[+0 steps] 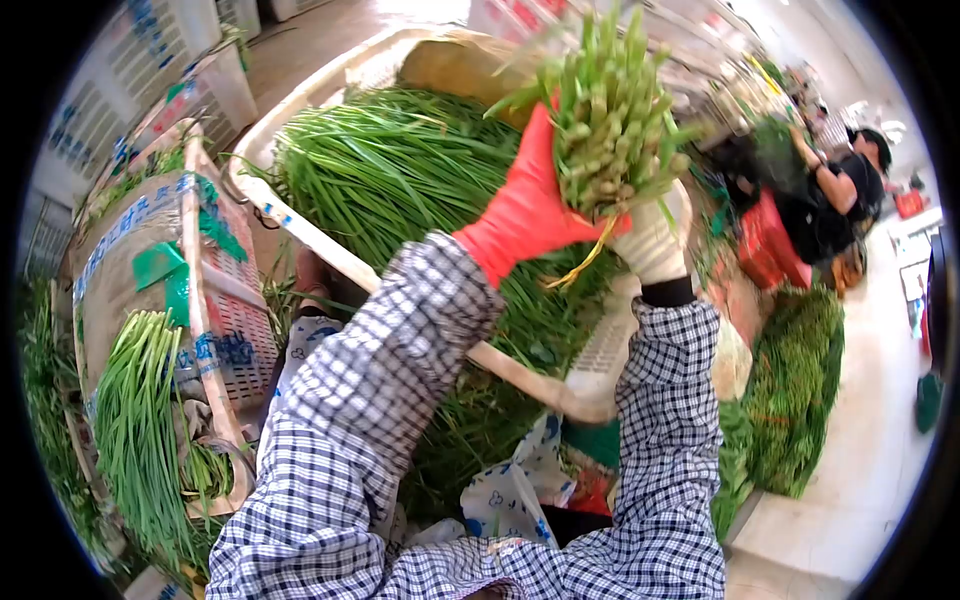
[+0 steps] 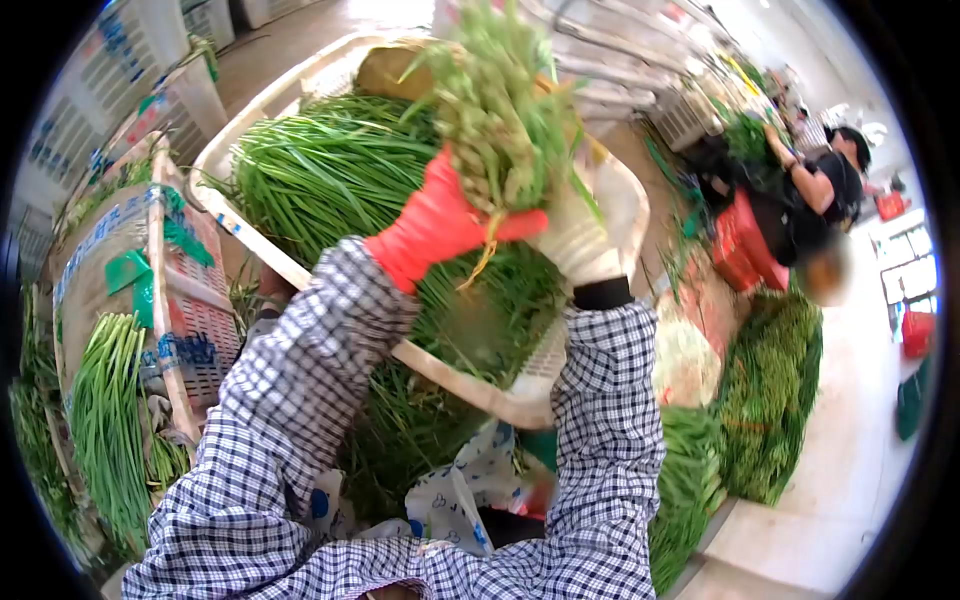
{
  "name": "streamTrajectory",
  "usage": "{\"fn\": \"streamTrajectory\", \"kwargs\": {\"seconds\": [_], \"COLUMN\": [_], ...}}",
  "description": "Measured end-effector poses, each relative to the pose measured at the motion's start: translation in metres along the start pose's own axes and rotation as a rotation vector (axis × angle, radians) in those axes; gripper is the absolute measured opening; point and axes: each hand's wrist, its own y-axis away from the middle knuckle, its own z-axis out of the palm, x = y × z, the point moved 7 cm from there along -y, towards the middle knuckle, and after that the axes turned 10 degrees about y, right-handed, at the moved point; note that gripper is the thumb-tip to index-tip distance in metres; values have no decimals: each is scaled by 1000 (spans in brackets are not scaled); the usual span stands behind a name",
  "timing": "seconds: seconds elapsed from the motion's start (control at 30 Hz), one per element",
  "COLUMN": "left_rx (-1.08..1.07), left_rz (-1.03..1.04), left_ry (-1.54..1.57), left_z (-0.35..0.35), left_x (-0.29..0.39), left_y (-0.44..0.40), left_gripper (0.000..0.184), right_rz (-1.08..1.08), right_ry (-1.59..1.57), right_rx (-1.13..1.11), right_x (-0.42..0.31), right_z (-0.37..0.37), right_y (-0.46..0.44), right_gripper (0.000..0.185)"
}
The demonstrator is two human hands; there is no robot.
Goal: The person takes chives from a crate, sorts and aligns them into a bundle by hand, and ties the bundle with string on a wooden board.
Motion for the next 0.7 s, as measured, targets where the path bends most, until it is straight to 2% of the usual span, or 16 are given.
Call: {"fn": "streamTrajectory", "kwargs": {"seconds": [0.13,0.3,0.4,0.47,0.53,0.57,0.63,0.7], "left_rx": [194,432,492,492,435,388,276,290], "left_rz": [-6,128,185,170,29,-86,-377,-631], "left_ry": [20,56,162,299,523,666,962,973], "left_z": [-20,-60,-70,-69,-53,-39,-4,35], "left_x": [46,174,246,268,263,250,220,213], "left_y": [9,38,74,106,147,175,235,278], "left_gripper": [98,82,75,71,69,68,68,66], "right_rz": [-88,-221,-288,-296,-102,129,-284,1], "right_ry": [203,519,770,944,1127,1184,697,529], "right_rx": [-8,-38,-63,-105,-235,-394,-233,-228], "right_x": [-68,-169,-222,-240,-226,-196,-118,-92], "right_z": [38,112,161,190,207,206,199,236], "right_y": [10,34,73,107,144,163,217,266], "right_gripper": [41,47,51,54,56,52,38,45]}}
